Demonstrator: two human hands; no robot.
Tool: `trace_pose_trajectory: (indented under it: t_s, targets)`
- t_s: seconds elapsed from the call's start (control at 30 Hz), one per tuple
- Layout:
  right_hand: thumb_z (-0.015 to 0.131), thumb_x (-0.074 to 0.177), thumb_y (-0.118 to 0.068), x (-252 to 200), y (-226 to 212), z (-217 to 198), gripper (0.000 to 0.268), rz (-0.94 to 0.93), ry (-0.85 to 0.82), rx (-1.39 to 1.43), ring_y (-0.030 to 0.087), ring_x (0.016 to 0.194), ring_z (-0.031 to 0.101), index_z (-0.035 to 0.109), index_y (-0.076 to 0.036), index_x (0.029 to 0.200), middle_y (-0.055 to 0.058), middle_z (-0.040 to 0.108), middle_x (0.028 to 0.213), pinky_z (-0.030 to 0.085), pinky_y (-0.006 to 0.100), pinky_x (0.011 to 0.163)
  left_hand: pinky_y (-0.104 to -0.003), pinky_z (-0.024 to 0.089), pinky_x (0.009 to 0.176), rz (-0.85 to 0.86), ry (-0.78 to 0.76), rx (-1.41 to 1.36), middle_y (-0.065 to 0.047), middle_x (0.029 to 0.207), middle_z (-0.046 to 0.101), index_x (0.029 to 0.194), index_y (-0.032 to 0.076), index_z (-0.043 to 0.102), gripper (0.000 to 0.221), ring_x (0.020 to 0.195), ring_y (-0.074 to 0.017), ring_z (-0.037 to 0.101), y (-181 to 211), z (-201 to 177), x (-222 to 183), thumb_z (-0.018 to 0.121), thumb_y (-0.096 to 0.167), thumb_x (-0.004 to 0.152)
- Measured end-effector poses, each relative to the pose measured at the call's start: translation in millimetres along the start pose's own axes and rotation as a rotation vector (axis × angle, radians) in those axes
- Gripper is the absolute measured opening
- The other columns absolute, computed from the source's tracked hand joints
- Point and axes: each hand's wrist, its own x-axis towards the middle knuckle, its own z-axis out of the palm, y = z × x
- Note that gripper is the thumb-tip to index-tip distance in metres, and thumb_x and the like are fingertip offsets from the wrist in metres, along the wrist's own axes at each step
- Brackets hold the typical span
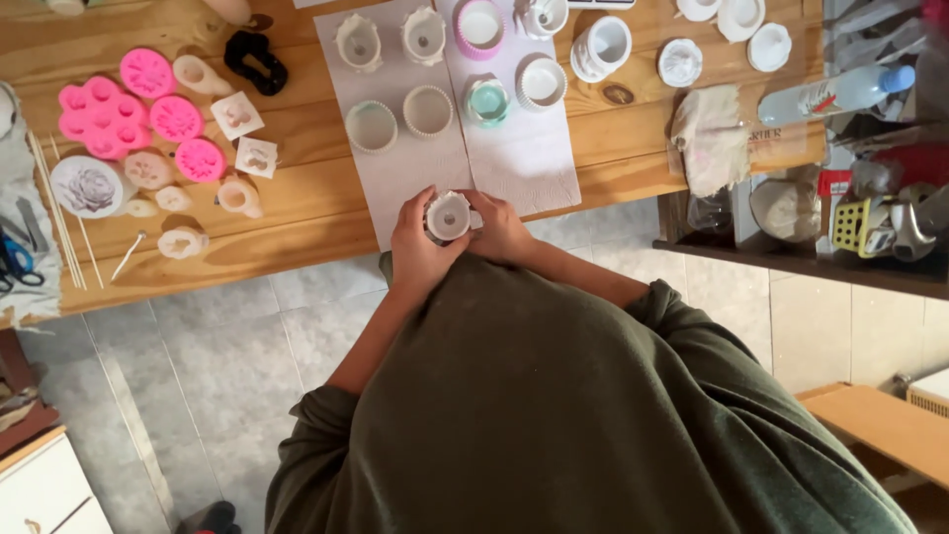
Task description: The recorder is selecting various candle containers from a storage shelf and organizing them on a workbench alongside craft materials.
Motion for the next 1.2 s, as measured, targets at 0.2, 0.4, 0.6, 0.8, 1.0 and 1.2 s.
trace_pose_trajectory:
  t_s: [0.2,0.4,0.6,0.8,1.0,1.2]
  targets:
    - [0.082,0.067,-0.012,4.3,-4.9,-1.3,0.063,-0.021,-0.015,0.024,0.042,0.089,0.073,0.066,-0.007,0.127,0.016,0.073,0.098,0.06,0.048,0.079,-0.041,0.063,0.084,0.006,0.033,0.017,-0.007,0.116,0.065,0.133,0.015,0.062,0.086,0.103,-0.0323,0.073,-3.6,0.8,-3.2,0.096,0.037,0.058]
    - [0.084,0.065,-0.013,2.8,-1.5,-0.4,0.065,-0.033,-0.014,0.029,0.041,0.088,0.073,0.067,-0.007,0.127,0.016,0.074,0.099,0.061,0.048,0.078,-0.04,0.064,0.083,0.013,0.046,0.015,-0.007,0.116,0.065,0.133,0.014,0.063,0.086,0.102,-0.0325,0.073,-5.3,0.9,-5.2,0.097,0.036,0.058]
    - [0.085,0.062,-0.012,-5.7,-3.5,-10.1,0.065,0.0,0.038,0.047,0.04,0.089,0.074,0.068,-0.006,0.125,0.015,0.074,0.101,0.061,0.045,0.08,-0.038,0.062,0.09,0.041,-0.009,-0.002,-0.006,0.12,0.064,0.137,0.016,0.061,0.089,0.106,-0.0294,0.072,-1.2,8.1,-4.3,0.098,0.035,0.059]
    - [0.087,0.064,-0.01,-8.6,12.6,-21.0,0.064,-0.004,0.155,0.077,0.041,0.088,0.073,0.067,-0.002,0.124,0.019,0.073,0.097,0.06,0.048,0.077,-0.045,0.056,0.102,0.063,-0.132,-0.132,-0.015,0.133,0.059,0.151,0.007,0.045,0.098,0.121,-0.0359,0.065,15.9,2.6,1.5,0.097,0.028,0.071]
    - [0.099,0.066,-0.019,-7.6,87.0,-45.0,0.076,0.142,0.375,-0.06,0.052,0.096,0.068,0.061,0.003,0.128,0.03,0.07,0.102,0.057,0.058,0.085,-0.047,0.056,0.101,0.083,-0.12,-0.081,-0.013,0.132,0.055,0.146,0.007,0.048,0.088,0.118,-0.0332,0.067,11.6,-1.0,1.9,0.096,0.028,0.076]
    - [0.102,0.062,-0.025,-4.9,140.0,-49.0,0.081,0.378,0.439,-0.026,0.043,0.11,0.068,0.062,-0.013,0.131,0.022,0.074,0.111,0.056,0.051,0.098,-0.043,0.058,0.096,0.072,-0.078,-0.041,-0.008,0.127,0.058,0.138,0.01,0.057,0.076,0.111,-0.0289,0.071,3.3,-1.1,-1.3,0.095,0.027,0.075]
